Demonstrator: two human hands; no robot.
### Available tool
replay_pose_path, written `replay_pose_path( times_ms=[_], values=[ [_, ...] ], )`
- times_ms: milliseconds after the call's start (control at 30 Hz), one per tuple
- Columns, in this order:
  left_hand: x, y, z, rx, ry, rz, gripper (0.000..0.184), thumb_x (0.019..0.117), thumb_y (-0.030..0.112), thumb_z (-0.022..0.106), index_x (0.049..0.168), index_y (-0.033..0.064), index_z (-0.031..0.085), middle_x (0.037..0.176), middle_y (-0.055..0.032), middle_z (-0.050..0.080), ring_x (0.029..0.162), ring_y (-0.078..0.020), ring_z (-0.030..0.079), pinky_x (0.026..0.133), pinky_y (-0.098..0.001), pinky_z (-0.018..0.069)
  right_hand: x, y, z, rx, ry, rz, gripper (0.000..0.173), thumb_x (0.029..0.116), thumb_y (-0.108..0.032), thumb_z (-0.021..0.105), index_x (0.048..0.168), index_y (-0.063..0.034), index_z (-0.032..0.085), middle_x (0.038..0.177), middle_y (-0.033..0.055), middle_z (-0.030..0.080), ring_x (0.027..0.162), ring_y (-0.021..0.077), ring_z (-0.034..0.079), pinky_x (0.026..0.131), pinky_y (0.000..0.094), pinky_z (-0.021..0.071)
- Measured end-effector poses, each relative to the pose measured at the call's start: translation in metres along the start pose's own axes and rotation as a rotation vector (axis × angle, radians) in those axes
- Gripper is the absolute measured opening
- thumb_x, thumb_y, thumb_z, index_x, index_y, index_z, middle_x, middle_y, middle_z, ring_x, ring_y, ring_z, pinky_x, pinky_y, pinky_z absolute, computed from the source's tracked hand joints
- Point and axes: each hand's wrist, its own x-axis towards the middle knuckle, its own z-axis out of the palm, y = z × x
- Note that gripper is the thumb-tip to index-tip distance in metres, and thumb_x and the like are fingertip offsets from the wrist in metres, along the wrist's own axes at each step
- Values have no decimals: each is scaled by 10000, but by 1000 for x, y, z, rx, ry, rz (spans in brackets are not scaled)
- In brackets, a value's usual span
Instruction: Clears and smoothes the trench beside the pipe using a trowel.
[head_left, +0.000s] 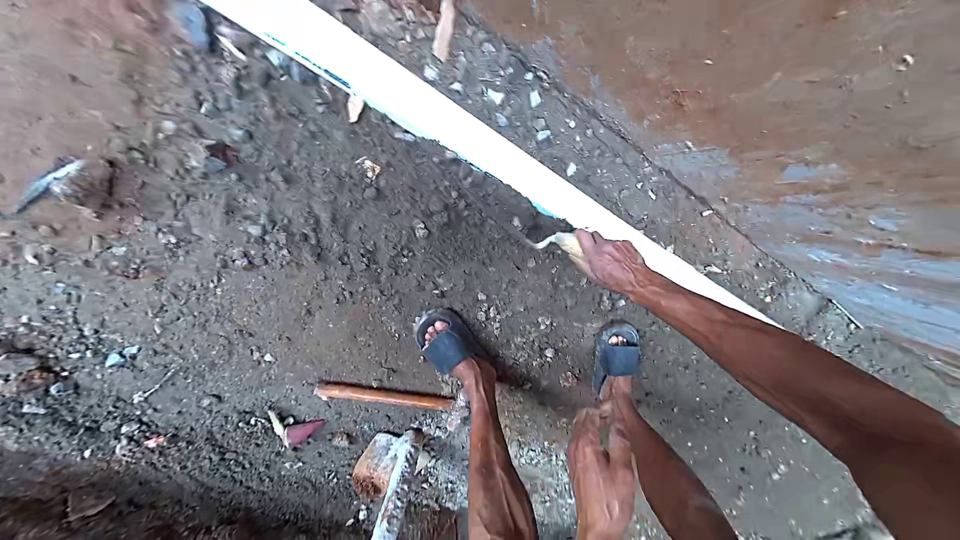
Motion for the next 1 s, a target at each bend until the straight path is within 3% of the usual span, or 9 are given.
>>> replay_pose_path(
  times_ms=[100, 233, 333, 467, 533, 633, 700, 800, 1000],
  values=[
    [9, -8, -5, -14, 63, -16, 348, 977, 122, 499, 1236, -41, 667, 1213, -179, 692, 1122, -239, 674, 1008, -423, 524, 13, 23, 9, -34, -185, 130, 440, 1082, -282, 499, 1404, 17, 472, 1199, 309, 632, 1016, 501, 671, 846, 627, 530],
    [10, -12, -2, -24, 85, -34, 345, 975, 98, 495, 1233, -57, 663, 1204, -190, 694, 1099, -240, 679, 994, -425, 525, -2, 23, 14, 6, -151, 78, 463, 1077, -335, 502, 1398, -2, 491, 1187, 288, 647, 971, 481, 683, 813, 614, 530],
    [10, -7, 1, 9, 46, -64, 322, 988, 93, 512, 1234, -50, 663, 1220, -189, 689, 1124, -257, 672, 1012, -441, 519, -4, 30, 13, 30, -245, 156, 474, 1089, -301, 460, 1451, 5, 443, 1256, 320, 621, 1096, 513, 649, 910, 643, 503],
    [12, 0, -4, 9, 47, -67, 313, 996, 80, 511, 1235, -55, 662, 1231, -202, 682, 1140, -267, 666, 1028, -444, 510, -21, 23, -6, 209, -278, 155, 638, 1011, -330, 642, 1511, -33, 380, 1219, 312, 646, 1136, 501, 642, 965, 649, 496],
    [13, 4, -6, -9, 57, -51, 306, 991, 65, 518, 1225, -68, 663, 1215, -217, 686, 1130, -281, 669, 1024, -449, 512, -40, 19, -17, 361, -210, 127, 646, 950, -283, 728, 1476, -34, 447, 1199, 314, 652, 1118, 487, 648, 979, 631, 495],
    [15, 8, -12, -46, 68, -32, 299, 982, 51, 526, 1213, -80, 665, 1191, -227, 688, 1107, -293, 675, 1011, -454, 518, -42, 4, -40, 504, -107, 79, 558, 963, -242, 656, 1426, 40, 527, 1318, 321, 600, 1221, 467, 593, 1062, 615, 435],
    [14, 11, -17, -71, 60, -44, 300, 985, 50, 523, 1214, -83, 662, 1201, -230, 684, 1112, -292, 673, 1018, -451, 516, -22, -14, -66, 463, -105, 126, 561, 1012, -260, 591, 1480, 23, 468, 1354, 316, 584, 1261, 469, 573, 1077, 623, 424],
    [16, 14, -32, -122, 79, -55, 303, 986, 57, 518, 1221, -77, 657, 1199, -220, 680, 1093, -270, 670, 998, -435, 520, 32, -61, -111, 325, -20, 128, 599, 1027, -308, 624, 1495, -3, 409, 1167, 320, 660, 1094, 503, 652, 940, 657, 497],
    [17, 14, -53, -123, 77, -64, 317, 983, 71, 520, 1222, -87, 656, 1220, -224, 680, 1112, -270, 673, 1010, -427, 519, 167, -162, -203, 44, 259, -46, 483, 1041, -258, 536, 1409, 53, 497, 1312, 329, 593, 1207, 522, 593, 950, 676, 477]
  ],
)
